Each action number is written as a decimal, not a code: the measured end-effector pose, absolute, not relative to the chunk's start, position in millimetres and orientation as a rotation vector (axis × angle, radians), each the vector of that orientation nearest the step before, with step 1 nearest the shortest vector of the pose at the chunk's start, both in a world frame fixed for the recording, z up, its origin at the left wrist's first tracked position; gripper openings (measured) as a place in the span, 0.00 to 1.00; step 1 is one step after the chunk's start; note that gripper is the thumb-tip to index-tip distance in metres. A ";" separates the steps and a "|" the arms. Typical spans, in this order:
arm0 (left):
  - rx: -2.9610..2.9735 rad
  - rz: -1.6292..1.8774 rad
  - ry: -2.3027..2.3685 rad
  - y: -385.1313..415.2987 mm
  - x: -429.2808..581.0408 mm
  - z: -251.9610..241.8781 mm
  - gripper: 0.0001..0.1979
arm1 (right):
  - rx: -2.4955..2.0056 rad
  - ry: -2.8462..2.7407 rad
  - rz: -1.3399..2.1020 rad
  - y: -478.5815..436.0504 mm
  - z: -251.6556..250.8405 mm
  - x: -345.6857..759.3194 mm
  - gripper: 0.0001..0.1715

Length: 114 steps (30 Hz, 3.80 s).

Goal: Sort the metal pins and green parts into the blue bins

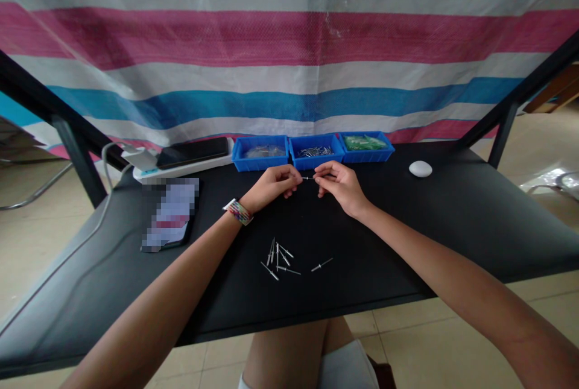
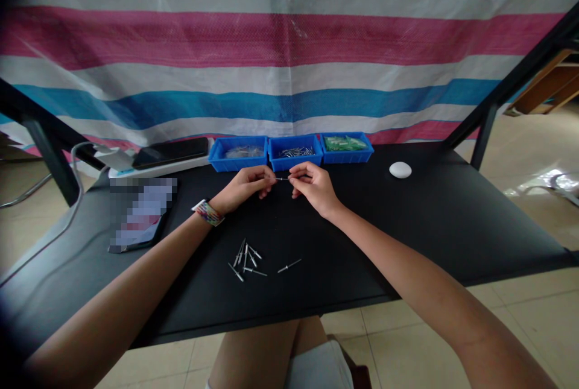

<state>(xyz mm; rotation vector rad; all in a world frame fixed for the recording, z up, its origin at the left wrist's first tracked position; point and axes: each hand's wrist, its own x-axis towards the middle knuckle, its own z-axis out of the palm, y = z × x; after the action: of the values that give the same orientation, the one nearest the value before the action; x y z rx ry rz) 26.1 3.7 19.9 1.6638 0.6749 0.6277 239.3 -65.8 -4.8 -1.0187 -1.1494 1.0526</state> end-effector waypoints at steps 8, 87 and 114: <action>1.709 0.619 0.667 7.9 25.0 14.5 0.14 | -1.043 -1.181 1.020 -66.4 -5.1 239.2 0.16; 1.694 0.671 0.626 5.1 25.8 16.6 0.10 | -1.017 -2.238 0.405 -98.4 18.0 221.5 0.13; 1.716 0.636 0.660 5.1 23.1 18.1 0.11 | -1.144 -1.488 0.831 -73.1 0.0 240.5 0.10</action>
<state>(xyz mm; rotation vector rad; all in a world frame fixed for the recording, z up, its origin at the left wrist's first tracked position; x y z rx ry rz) 23.1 5.1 18.1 1.7164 0.6595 0.6355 240.5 -73.1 0.0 -1.1444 -1.4884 0.8315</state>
